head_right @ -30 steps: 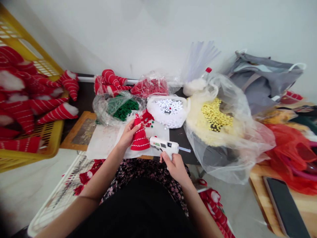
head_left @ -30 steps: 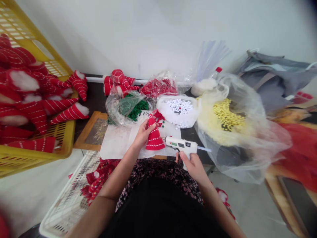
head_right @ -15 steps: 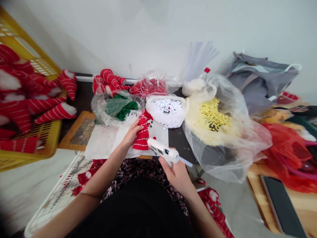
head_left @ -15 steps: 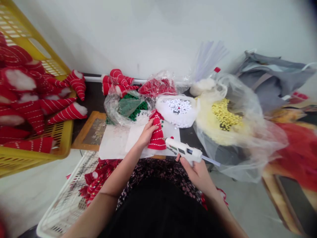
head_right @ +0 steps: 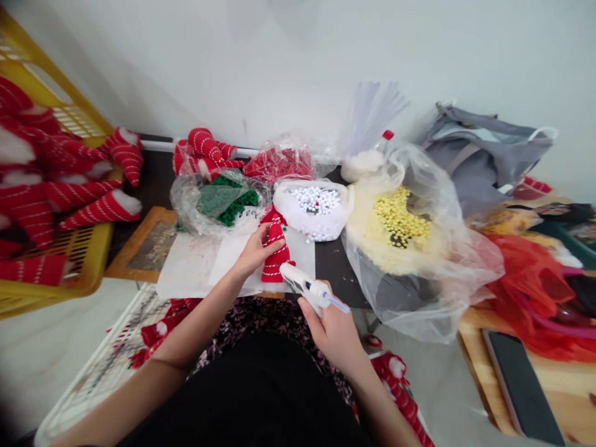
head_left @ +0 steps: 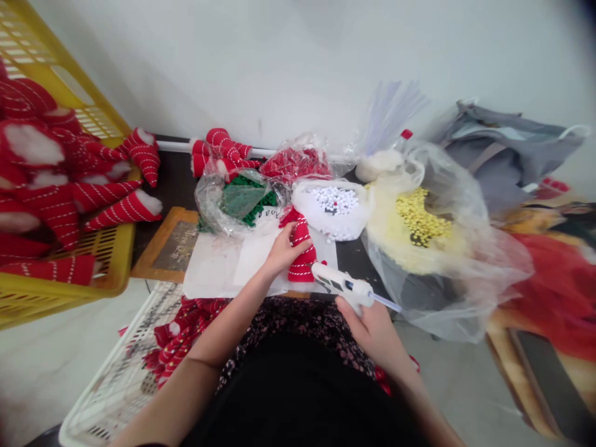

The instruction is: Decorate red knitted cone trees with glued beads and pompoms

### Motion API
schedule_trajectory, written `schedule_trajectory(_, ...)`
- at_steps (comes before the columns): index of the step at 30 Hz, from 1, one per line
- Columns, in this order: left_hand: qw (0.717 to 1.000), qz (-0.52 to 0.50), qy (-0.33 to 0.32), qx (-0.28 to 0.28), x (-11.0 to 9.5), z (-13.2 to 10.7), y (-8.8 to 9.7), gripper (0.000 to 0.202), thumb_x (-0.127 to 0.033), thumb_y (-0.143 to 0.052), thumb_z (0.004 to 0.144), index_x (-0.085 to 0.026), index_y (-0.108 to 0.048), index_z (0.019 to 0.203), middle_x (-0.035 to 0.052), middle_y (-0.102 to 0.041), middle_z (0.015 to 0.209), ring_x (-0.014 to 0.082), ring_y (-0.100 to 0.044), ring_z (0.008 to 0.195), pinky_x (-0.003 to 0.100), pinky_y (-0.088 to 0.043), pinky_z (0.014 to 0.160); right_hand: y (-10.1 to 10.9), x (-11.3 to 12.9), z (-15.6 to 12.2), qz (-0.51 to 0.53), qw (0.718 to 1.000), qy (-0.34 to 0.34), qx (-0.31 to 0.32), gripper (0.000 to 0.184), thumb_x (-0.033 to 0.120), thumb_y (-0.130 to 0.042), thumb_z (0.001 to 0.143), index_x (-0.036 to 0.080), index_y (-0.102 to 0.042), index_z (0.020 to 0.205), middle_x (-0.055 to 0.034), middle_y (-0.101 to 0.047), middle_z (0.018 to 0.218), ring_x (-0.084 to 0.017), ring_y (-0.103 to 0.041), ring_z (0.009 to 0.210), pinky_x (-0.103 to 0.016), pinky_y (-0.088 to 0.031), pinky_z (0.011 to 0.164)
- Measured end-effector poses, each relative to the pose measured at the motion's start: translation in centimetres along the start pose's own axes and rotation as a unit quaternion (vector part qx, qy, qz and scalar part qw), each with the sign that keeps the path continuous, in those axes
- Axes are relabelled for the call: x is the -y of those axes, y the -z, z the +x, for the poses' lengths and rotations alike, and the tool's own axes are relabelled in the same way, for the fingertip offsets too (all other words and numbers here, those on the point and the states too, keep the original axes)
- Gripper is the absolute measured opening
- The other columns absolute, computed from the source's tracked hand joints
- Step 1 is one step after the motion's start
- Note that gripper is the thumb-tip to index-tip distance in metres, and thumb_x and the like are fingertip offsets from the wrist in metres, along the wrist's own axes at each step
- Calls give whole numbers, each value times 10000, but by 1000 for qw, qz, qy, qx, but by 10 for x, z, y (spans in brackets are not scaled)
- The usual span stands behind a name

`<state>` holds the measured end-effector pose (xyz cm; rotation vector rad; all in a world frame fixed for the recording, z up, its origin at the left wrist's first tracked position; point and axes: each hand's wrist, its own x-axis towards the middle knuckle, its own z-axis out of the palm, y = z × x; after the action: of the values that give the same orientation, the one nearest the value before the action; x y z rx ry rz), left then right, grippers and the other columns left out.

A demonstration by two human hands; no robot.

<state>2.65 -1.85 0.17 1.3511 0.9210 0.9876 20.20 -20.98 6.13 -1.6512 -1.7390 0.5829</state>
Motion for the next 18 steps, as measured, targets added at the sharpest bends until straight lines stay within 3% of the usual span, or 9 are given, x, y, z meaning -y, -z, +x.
schedule_trajectory(10, 1000, -26, 7, -3, 0, 1, 1, 535, -421, -848, 790, -180, -641, 1220, 95, -742, 1116, 260, -696, 992, 399, -549, 931, 7, 0, -3, -40, 999, 14, 1, 310, 434, -464, 1083, 216, -681, 1111, -96, -764, 923, -261, -739, 766, -352, -593, 712)
schedule_trajectory(14, 998, -66, 12, -8, 0, 0, 3, 483, -475, -856, 776, -192, -655, 1112, 68, -736, 1046, 254, -695, 962, 393, -557, 911, 10, 0, -2, -25, 998, 21, -49, 301, 437, -509, 1068, 214, -705, 1115, -123, -781, 1028, -282, -767, 888, -369, -610, 806)
schedule_trajectory(18, 995, -98, 31, -8, 1, -1, 4, 463, -523, -841, 793, -202, -660, 1075, 69, -745, 1021, 261, -710, 928, 416, -581, 891, 8, 3, 4, 13, 996, 19, -86, 326, 442, -512, 1073, 205, -732, 1115, -129, -773, 1001, -288, -771, 944, -373, -616, 844)
